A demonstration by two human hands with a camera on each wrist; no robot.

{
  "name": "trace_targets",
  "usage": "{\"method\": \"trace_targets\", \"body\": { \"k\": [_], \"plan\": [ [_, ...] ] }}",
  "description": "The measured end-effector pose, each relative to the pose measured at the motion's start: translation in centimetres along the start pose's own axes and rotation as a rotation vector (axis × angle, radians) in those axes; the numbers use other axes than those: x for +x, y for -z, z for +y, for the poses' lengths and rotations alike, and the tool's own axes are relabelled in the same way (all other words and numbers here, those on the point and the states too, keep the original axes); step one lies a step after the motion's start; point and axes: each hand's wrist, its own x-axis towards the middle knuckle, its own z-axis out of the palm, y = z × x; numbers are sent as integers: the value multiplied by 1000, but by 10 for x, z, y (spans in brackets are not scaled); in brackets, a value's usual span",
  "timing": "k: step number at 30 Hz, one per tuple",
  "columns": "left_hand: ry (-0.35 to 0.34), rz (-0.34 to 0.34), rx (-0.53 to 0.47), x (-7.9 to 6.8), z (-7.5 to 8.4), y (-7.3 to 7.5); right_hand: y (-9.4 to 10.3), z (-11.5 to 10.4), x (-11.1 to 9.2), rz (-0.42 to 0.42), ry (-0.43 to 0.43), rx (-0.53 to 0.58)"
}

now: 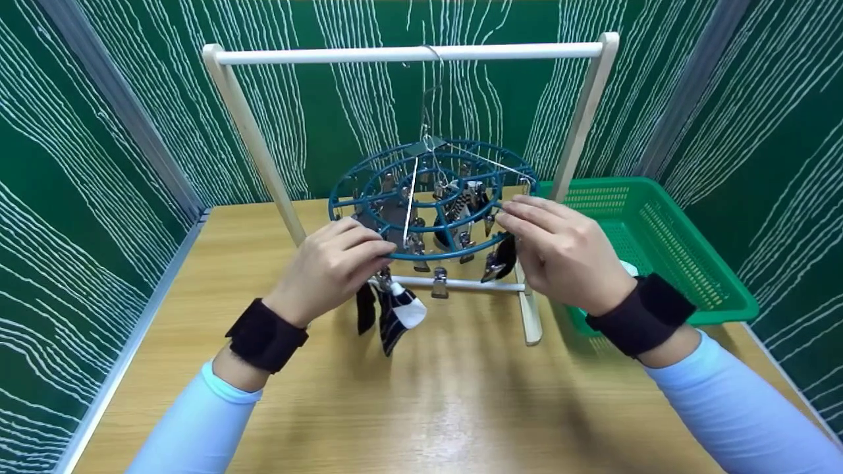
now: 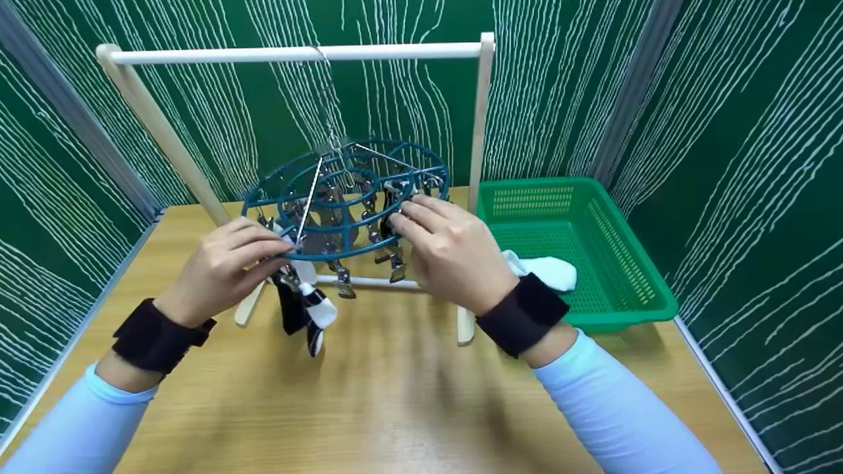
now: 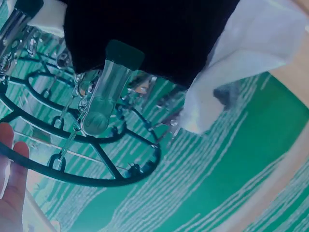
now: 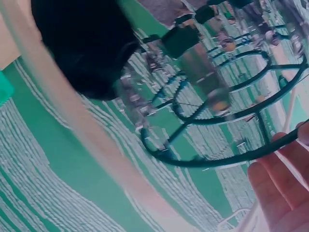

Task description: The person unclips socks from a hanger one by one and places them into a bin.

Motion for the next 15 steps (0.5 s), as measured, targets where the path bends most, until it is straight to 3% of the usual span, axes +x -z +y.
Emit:
{"method": "trace_targets", "body": {
  "k": [9, 15],
  "plan": [
    [6, 53, -3, 8, 14, -14, -8, -25, 10, 14, 114, 19],
    [26, 64, 56, 11, 20, -21, -20, -36, 11, -15, 84, -52]
  ]
}}
